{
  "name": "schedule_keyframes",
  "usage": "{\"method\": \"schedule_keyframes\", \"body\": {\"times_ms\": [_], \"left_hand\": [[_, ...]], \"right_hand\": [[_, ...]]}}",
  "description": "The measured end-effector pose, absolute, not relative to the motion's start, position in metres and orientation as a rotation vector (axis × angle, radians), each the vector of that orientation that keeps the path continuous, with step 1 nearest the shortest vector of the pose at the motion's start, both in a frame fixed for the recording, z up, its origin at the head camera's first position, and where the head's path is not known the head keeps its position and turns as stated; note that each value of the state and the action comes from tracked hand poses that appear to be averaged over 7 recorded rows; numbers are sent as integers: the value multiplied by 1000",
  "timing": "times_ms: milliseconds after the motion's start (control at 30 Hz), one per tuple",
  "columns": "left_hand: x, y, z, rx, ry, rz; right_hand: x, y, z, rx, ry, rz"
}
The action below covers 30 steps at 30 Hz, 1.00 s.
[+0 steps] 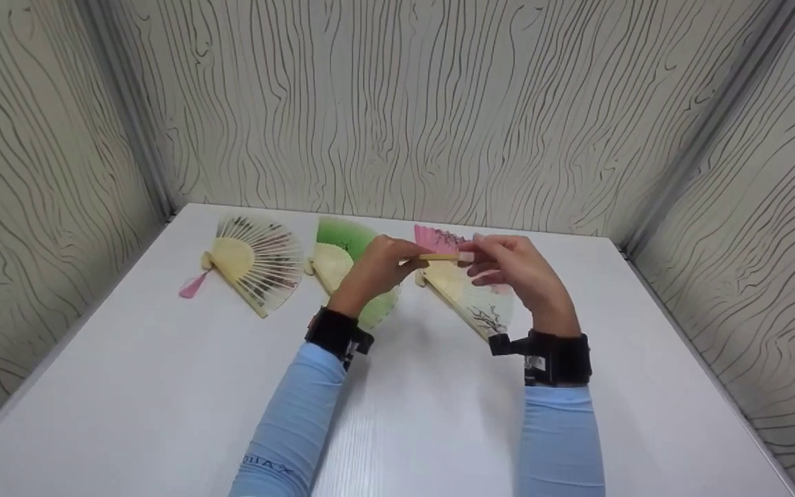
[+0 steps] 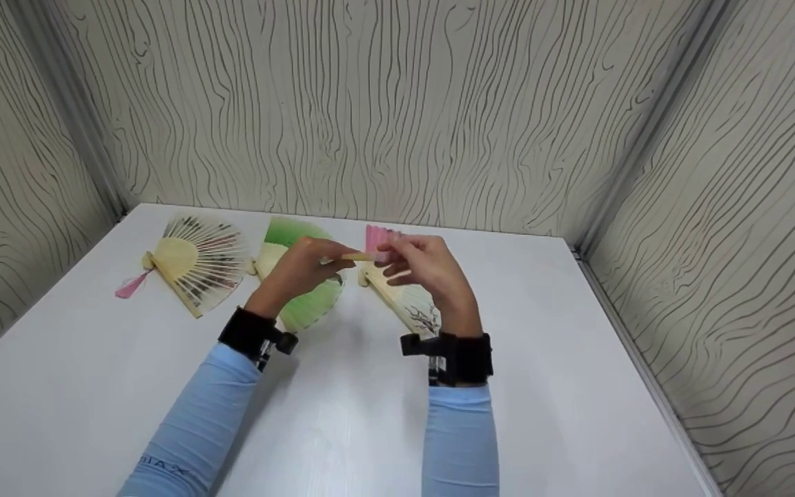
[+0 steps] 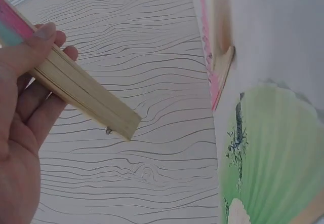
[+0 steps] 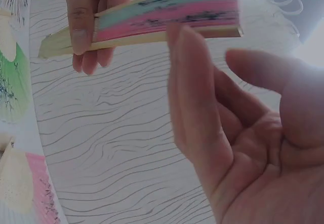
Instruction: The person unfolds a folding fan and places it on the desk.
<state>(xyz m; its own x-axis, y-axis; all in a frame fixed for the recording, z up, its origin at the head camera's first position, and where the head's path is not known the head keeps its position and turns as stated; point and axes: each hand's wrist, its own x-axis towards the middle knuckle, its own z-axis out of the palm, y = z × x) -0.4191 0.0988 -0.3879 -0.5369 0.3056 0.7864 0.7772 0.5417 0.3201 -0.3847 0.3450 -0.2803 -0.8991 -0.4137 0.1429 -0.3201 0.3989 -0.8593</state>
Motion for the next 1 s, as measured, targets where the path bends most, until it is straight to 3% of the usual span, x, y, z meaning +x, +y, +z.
{"method": "schedule_keyframes", "body": {"times_ms": [300,500,767,1000], "left_hand": [[-405,94,-366,-921,-1878,-1473],[-394,94,-354,-714,-1790,-1889],[-390,97,-350,-463,-1752,-2063],[-394,101,-361,-493,-1888,-2103]], "right_hand": [[-371,306,-272,-733,2667,-1897],[-384,299,-280,-693,2763,-1596],[-396,290,-296,-889,2682,-1244],[-404,285,-308,-896,2688,-1227]]}}
